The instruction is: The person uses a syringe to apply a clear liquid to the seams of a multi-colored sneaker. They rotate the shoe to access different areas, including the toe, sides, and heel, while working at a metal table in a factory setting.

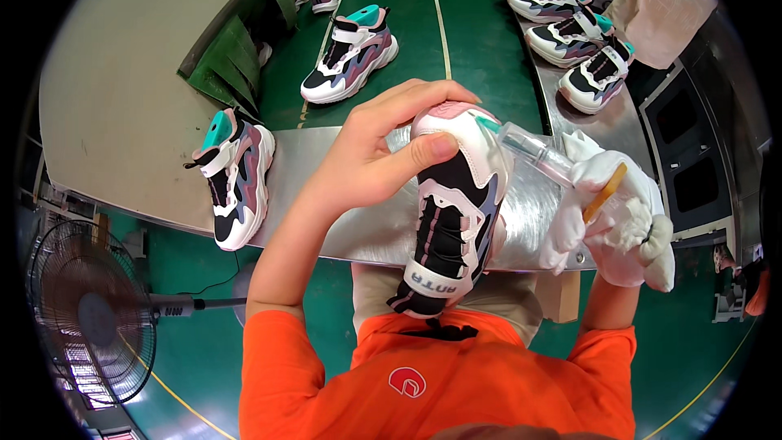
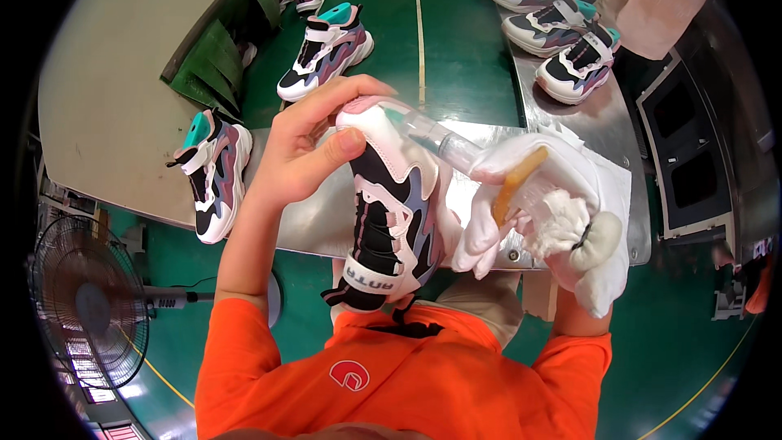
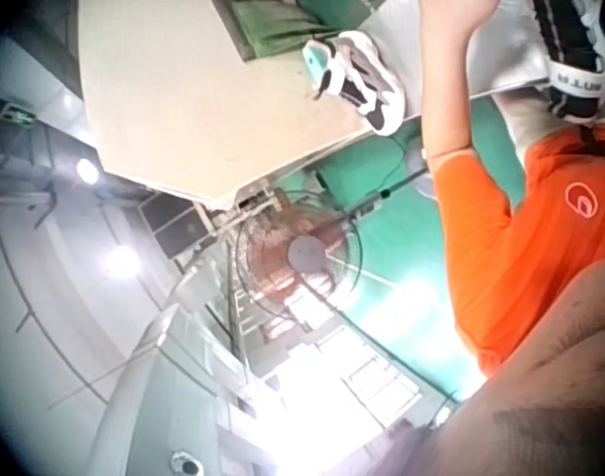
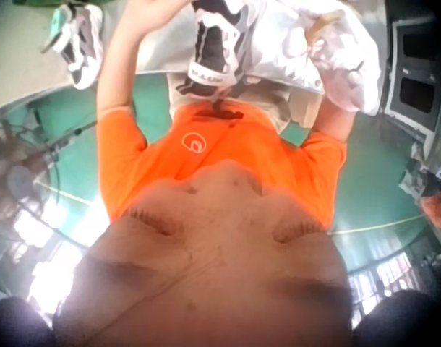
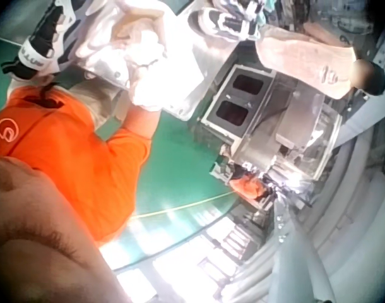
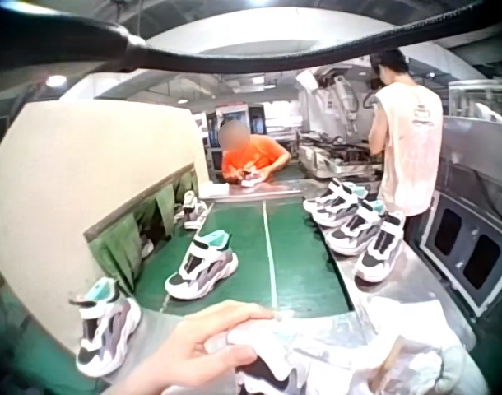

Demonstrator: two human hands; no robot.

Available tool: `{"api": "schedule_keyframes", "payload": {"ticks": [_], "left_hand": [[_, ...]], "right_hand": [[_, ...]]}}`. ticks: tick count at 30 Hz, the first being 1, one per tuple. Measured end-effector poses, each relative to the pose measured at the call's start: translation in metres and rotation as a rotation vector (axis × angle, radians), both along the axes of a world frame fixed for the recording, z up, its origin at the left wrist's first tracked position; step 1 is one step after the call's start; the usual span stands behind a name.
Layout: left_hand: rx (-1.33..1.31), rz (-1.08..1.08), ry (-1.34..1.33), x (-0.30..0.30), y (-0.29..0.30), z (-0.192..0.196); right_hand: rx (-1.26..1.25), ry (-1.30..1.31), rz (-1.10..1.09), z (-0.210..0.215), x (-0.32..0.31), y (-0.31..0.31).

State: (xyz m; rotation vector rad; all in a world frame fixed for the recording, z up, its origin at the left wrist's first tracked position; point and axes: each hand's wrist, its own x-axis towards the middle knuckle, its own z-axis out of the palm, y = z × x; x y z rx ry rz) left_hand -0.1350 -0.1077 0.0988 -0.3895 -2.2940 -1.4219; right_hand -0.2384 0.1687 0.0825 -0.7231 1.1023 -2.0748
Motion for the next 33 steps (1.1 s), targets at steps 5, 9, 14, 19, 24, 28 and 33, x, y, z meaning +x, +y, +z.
{"api": "schedule_keyframes", "payload": {"ticks": [5, 9, 14, 19, 24, 28, 33], "left_hand": [[0.129, 0.011, -0.036, 0.003, -0.006, -0.008], [0.178, 0.036, -0.061, 0.003, -0.013, -0.016], [0.31, 0.067, -0.001, 0.0, -0.015, -0.027], [0.408, 0.146, 0.053, -0.002, -0.026, -0.048], [0.473, 0.291, 0.037, -0.002, -0.04, -0.071], [0.556, 0.312, 0.032, -0.006, -0.045, -0.086], [0.63, 0.343, 0.023, -0.008, -0.045, -0.1]], "right_hand": [[0.209, 0.144, -0.214, -0.015, 0.001, 0.005], [-0.003, 0.015, -0.001, -0.015, -0.006, -0.01], [-0.11, -0.101, 0.129, -0.044, -0.02, -0.007], [-0.308, 0.128, 0.431, -0.024, -0.025, -0.059], [-0.031, -0.234, 0.306, -0.019, -0.009, -0.063], [0.074, -0.387, 0.275, -0.026, -0.009, -0.063], [-0.047, -0.268, 0.275, -0.05, -0.011, -0.064]]}}
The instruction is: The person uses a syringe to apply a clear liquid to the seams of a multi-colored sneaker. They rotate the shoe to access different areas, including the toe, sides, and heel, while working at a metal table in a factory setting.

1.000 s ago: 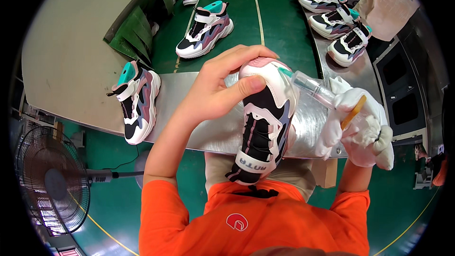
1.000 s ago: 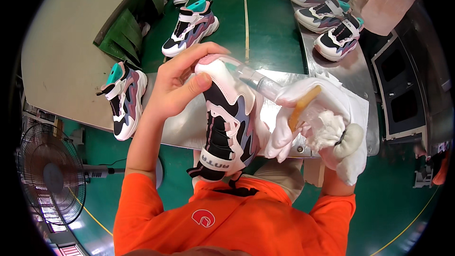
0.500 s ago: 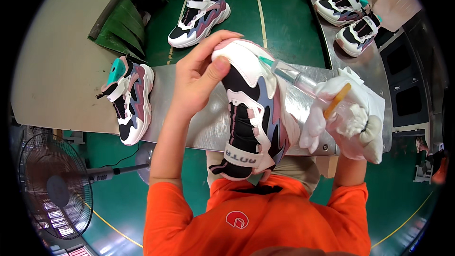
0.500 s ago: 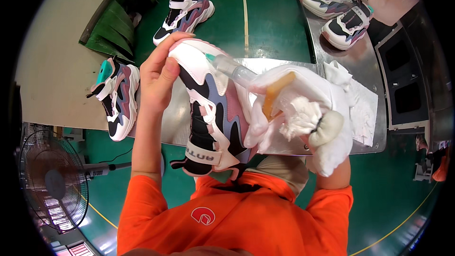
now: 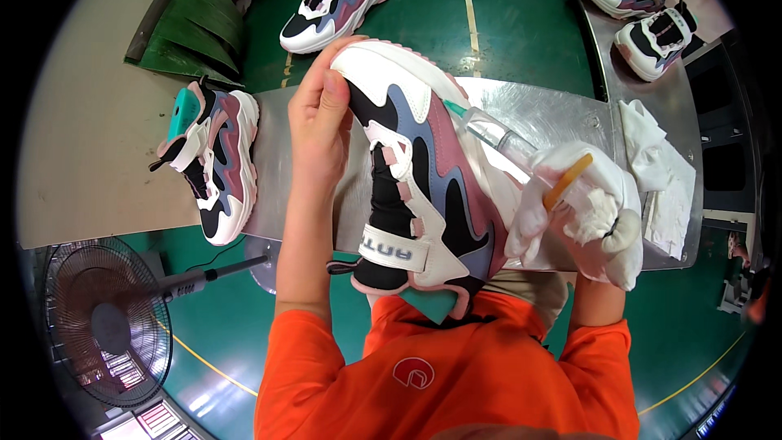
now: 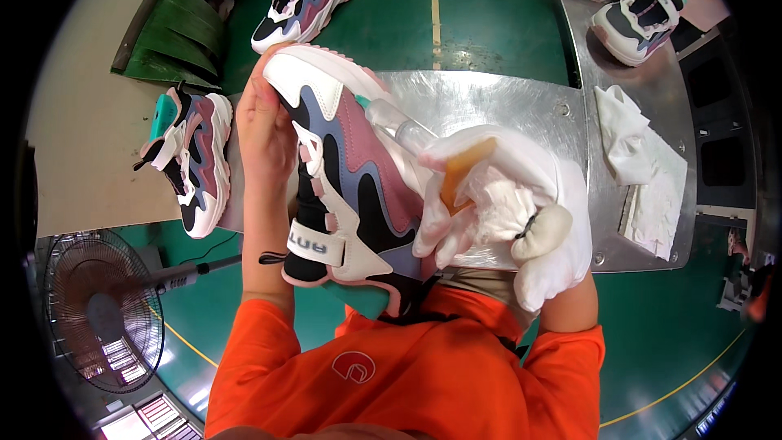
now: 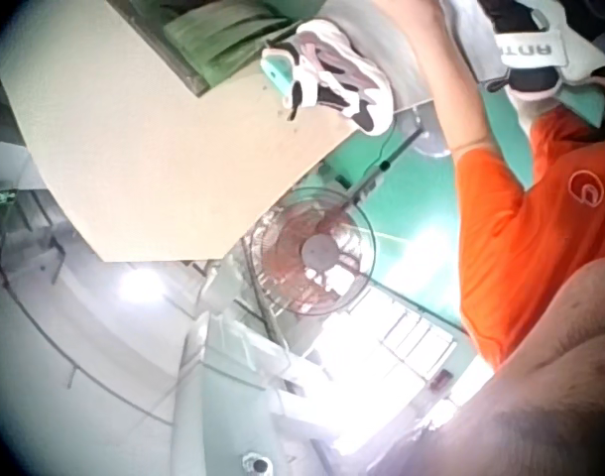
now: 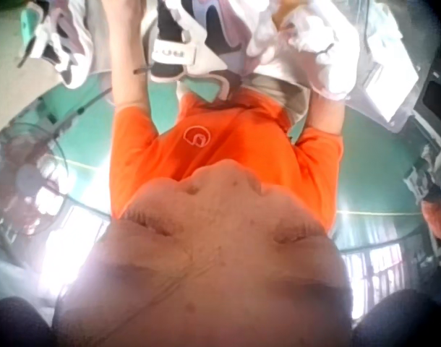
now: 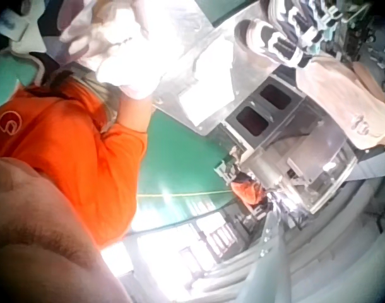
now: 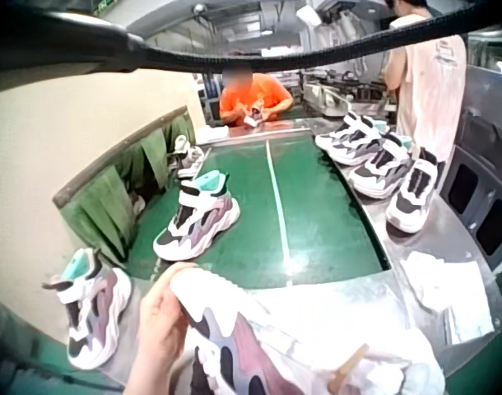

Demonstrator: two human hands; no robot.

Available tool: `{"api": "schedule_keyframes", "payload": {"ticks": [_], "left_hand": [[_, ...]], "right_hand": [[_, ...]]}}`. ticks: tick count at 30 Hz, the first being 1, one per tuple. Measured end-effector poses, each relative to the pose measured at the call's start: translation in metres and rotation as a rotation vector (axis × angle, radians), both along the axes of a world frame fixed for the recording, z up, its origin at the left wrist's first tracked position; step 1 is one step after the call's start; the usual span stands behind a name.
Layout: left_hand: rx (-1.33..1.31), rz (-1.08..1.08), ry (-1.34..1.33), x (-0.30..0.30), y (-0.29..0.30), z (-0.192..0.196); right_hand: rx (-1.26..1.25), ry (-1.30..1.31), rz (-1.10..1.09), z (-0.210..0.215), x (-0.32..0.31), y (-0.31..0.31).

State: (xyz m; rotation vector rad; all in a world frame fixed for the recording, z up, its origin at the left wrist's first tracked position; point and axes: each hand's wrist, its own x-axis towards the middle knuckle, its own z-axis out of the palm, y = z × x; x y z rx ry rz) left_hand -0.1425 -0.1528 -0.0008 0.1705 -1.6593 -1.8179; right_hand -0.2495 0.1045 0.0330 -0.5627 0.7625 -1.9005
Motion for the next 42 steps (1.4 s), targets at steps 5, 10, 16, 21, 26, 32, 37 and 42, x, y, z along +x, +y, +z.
{"api": "schedule_keyframes", "payload": {"ticks": [5, 10, 16, 21, 26, 32, 37, 42], "left_hand": [[-0.042, 0.033, -0.018, 0.001, -0.002, -0.005], [-0.061, 0.061, -0.041, 0.0, 0.001, -0.005], [-0.057, 0.048, -0.052, 0.001, -0.001, -0.007], [-0.049, 0.053, -0.066, 0.003, -0.002, -0.007], [-0.007, 0.024, -0.017, 0.003, -0.002, -0.009], [0.025, 0.01, -0.011, 0.003, -0.004, -0.011], [0.041, 0.042, -0.005, 0.003, -0.004, -0.013], [0.04, 0.05, -0.01, 0.003, -0.007, -0.015]], "right_hand": [[-0.042, -0.056, 0.003, -0.012, 0.003, 0.003], [-0.041, -0.14, 0.008, -0.022, 0.007, 0.01], [0.137, 0.019, 0.028, -0.021, 0.006, 0.024], [0.104, -0.043, 0.043, -0.019, 0.009, 0.035], [0.233, 0.057, 0.038, -0.005, 0.012, 0.043], [0.327, 0.002, 0.033, 0.004, 0.019, 0.053], [0.176, 0.052, 0.008, -0.012, 0.023, 0.066], [-0.025, 0.035, 0.086, -0.025, 0.019, 0.075]]}}
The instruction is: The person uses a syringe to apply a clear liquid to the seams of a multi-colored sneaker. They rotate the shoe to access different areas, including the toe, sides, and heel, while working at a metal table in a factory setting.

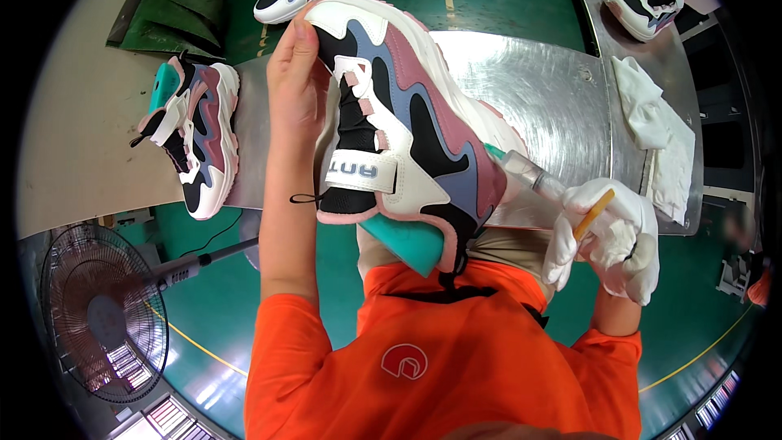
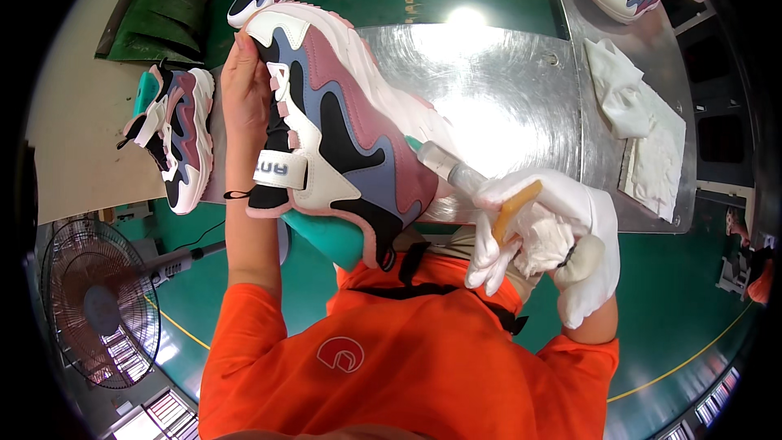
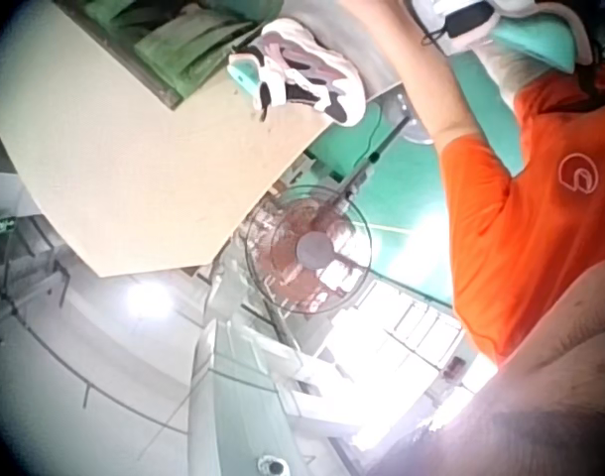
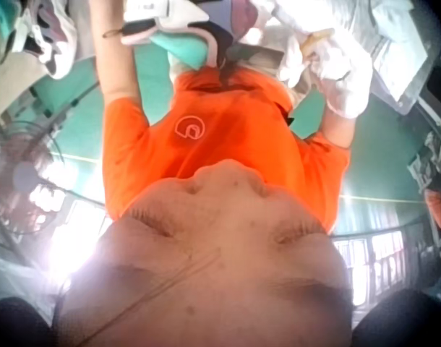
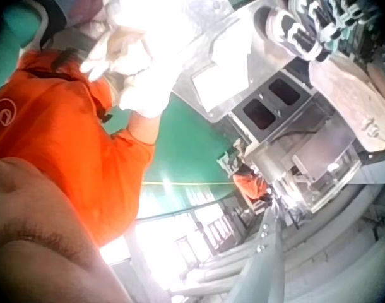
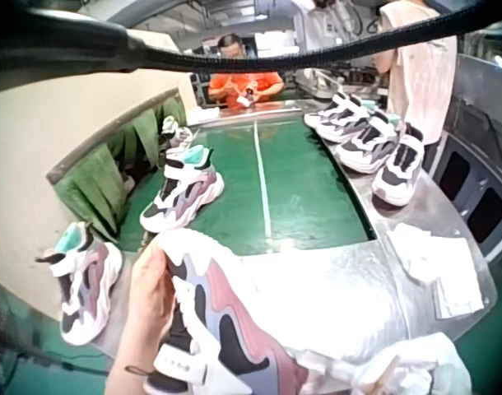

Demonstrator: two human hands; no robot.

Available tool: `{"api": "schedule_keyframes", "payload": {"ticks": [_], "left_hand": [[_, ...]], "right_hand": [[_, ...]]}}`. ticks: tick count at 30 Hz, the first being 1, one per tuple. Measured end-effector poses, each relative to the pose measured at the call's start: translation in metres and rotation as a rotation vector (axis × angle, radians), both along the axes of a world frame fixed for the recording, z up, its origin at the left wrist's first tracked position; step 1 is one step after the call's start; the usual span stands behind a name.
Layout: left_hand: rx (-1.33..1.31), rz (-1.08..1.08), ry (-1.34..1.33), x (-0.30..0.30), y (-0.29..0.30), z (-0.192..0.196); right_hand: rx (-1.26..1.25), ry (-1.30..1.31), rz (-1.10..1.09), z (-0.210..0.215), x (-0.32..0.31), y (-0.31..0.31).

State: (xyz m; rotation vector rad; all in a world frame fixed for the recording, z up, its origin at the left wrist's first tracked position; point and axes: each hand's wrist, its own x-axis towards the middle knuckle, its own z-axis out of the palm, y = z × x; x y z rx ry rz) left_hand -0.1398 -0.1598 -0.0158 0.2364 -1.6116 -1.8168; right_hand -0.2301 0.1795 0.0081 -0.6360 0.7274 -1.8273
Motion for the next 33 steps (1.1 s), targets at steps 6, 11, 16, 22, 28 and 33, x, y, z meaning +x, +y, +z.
{"api": "schedule_keyframes", "payload": {"ticks": [6, 11, 16, 22, 28, 33], "left_hand": [[0.056, 0.059, -0.061, -0.001, 0.008, 0.006], [0.09, 0.111, -0.143, 0.0, 0.002, 0.001], [0.149, 0.092, -0.198, 0.003, -0.012, -0.009], [0.173, 0.212, -0.313, 0.002, -0.017, -0.013], [-0.178, 0.23, -0.291, 0.023, -0.015, -0.03], [-0.574, 0.23, -0.293, 0.031, -0.031, -0.039]], "right_hand": [[-0.01, 0.024, 0.022, -0.011, -0.004, 0.008], [-0.03, -0.051, 0.015, -0.025, -0.009, 0.016], [0.153, -0.091, -0.162, -0.026, 0.0, 0.019], [0.095, -0.216, -0.214, -0.035, 0.009, 0.016], [-0.086, -0.316, -0.097, -0.056, 0.009, 0.021], [-0.022, -0.443, -0.098, -0.055, 0.013, 0.023]]}}
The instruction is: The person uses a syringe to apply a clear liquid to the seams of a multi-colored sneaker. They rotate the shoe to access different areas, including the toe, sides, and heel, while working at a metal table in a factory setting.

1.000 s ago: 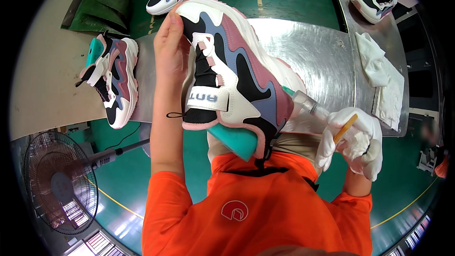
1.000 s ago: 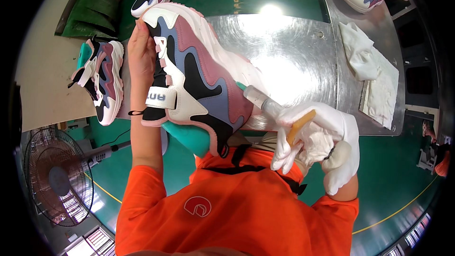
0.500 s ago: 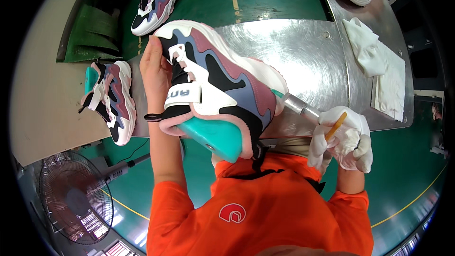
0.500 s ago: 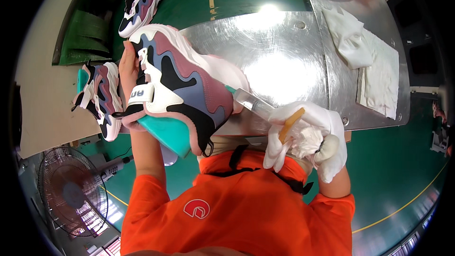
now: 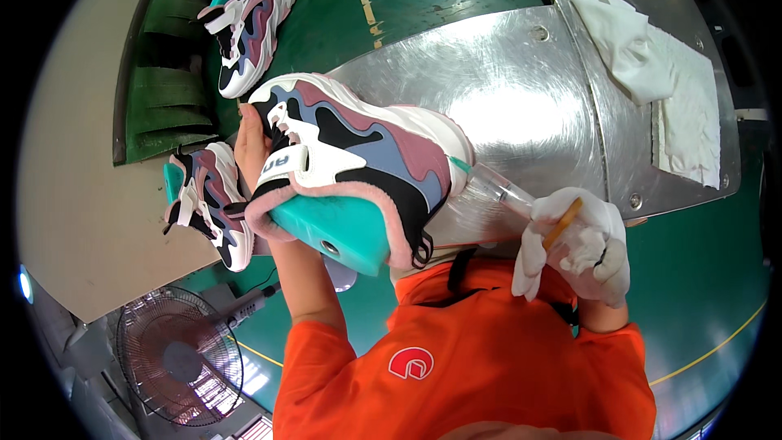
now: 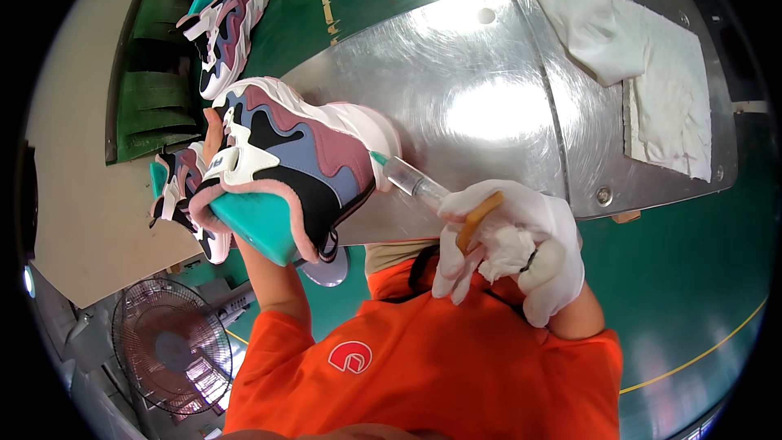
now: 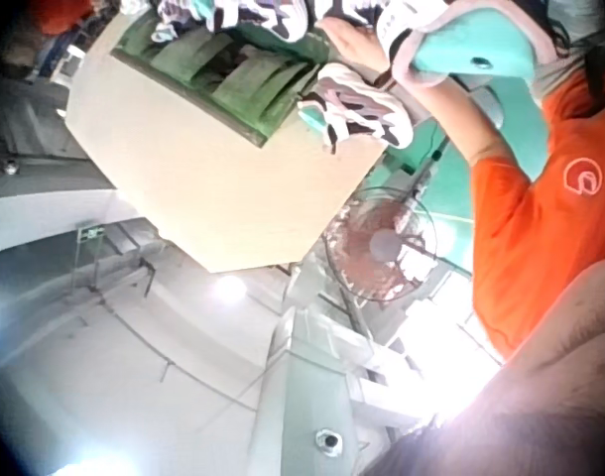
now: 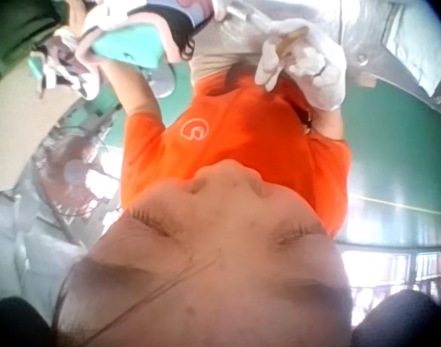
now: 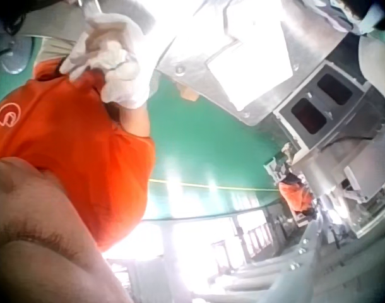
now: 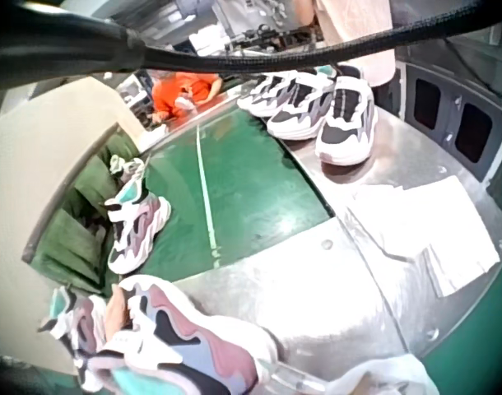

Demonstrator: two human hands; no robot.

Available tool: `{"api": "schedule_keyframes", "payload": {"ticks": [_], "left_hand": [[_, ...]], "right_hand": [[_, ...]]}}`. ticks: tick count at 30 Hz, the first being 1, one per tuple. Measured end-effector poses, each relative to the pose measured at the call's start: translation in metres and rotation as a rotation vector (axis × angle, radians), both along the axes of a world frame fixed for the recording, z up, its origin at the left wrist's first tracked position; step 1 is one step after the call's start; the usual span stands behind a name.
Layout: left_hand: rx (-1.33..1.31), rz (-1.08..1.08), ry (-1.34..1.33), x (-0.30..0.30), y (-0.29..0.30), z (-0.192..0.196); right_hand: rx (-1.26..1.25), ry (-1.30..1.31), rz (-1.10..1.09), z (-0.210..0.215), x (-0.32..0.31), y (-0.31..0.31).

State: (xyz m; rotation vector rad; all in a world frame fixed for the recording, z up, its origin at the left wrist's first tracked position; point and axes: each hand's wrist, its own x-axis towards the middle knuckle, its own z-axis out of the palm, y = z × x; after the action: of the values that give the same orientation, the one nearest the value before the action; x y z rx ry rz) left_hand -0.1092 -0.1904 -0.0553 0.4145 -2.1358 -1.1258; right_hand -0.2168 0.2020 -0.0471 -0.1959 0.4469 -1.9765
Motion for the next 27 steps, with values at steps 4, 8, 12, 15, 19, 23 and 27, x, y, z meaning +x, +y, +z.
{"api": "schedule_keyframes", "payload": {"ticks": [4, 8, 12, 15, 19, 23, 27], "left_hand": [[-0.25, -0.017, -0.044, 0.0, 0.0, 0.004], [0.087, -0.131, 0.002, 0.006, -0.033, -0.011], [0.14, -0.356, -0.039, -0.006, -0.037, 0.011], [0.246, -0.226, -0.108, 0.01, -0.054, 0.001], [0.295, -0.166, -0.106, 0.034, -0.052, 0.003], [0.493, 0.199, -0.236, 0.048, 0.031, 0.034], [0.639, 0.299, -0.364, 0.08, 0.054, 0.043]], "right_hand": [[-0.033, -0.047, -0.054, 0.001, 0.001, -0.002], [-0.05, -0.035, -0.067, -0.004, 0.001, -0.005], [-0.074, -0.09, -0.045, -0.006, 0.0, -0.006], [-0.135, -0.1, -0.05, -0.013, 0.003, -0.008], [-0.103, -0.054, -0.008, -0.013, 0.0, -0.006], [-0.101, -0.024, -0.028, -0.015, 0.003, -0.008], [-0.111, 0.009, -0.051, -0.017, 0.005, -0.011]]}}
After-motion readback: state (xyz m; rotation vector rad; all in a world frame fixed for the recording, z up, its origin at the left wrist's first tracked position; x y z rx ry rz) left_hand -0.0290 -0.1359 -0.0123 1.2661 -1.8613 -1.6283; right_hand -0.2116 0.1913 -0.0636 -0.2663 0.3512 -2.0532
